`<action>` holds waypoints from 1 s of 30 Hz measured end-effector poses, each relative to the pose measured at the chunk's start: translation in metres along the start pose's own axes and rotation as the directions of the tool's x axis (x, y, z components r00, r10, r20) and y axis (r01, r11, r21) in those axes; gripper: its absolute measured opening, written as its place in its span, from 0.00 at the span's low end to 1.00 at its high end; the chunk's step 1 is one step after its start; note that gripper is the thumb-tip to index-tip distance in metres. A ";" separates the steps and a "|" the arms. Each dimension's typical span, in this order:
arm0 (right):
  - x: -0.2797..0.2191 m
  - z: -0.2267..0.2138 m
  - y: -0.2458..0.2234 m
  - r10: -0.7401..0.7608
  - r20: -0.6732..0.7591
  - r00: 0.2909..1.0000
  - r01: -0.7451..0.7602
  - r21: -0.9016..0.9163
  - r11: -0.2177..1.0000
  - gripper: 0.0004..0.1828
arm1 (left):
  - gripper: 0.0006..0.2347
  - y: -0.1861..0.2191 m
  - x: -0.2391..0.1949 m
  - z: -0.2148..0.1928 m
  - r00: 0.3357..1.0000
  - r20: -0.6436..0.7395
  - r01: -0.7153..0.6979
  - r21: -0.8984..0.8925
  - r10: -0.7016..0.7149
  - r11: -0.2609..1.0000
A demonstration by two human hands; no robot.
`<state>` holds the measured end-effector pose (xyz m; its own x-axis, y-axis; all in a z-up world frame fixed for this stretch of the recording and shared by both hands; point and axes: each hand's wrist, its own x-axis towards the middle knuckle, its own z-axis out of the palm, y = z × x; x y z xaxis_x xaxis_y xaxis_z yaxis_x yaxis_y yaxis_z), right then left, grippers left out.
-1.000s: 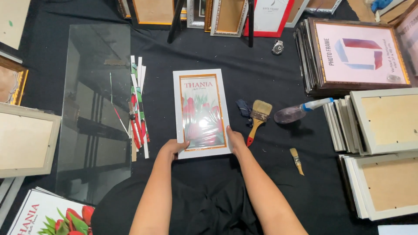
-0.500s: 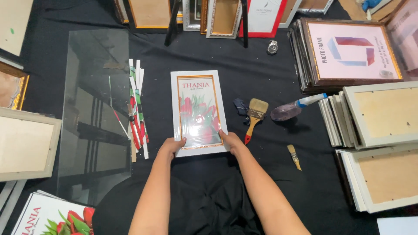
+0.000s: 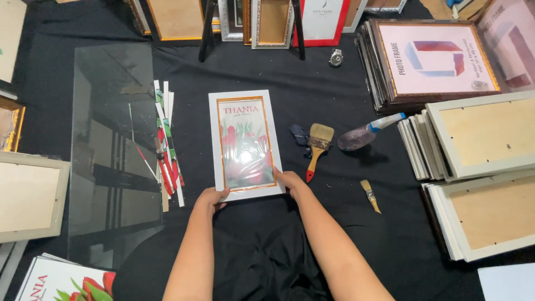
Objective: Assembling and cleaning a picture frame, including securing the backing and cleaning the glass.
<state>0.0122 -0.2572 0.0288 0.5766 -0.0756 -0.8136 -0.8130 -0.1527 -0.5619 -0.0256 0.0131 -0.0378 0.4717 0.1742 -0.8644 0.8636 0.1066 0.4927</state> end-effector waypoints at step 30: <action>0.071 -0.207 -0.076 -0.391 -0.904 0.175 0.598 -0.218 0.771 0.61 | 0.34 0.045 -0.042 0.026 0.908 -0.199 -0.159 0.651 0.368 0.743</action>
<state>0.1319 -0.4554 0.0446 0.4925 -0.8439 0.2128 -0.2640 -0.3778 -0.8874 -0.0016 -0.0146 0.0183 0.7109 0.3924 -0.5836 0.6825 -0.5852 0.4379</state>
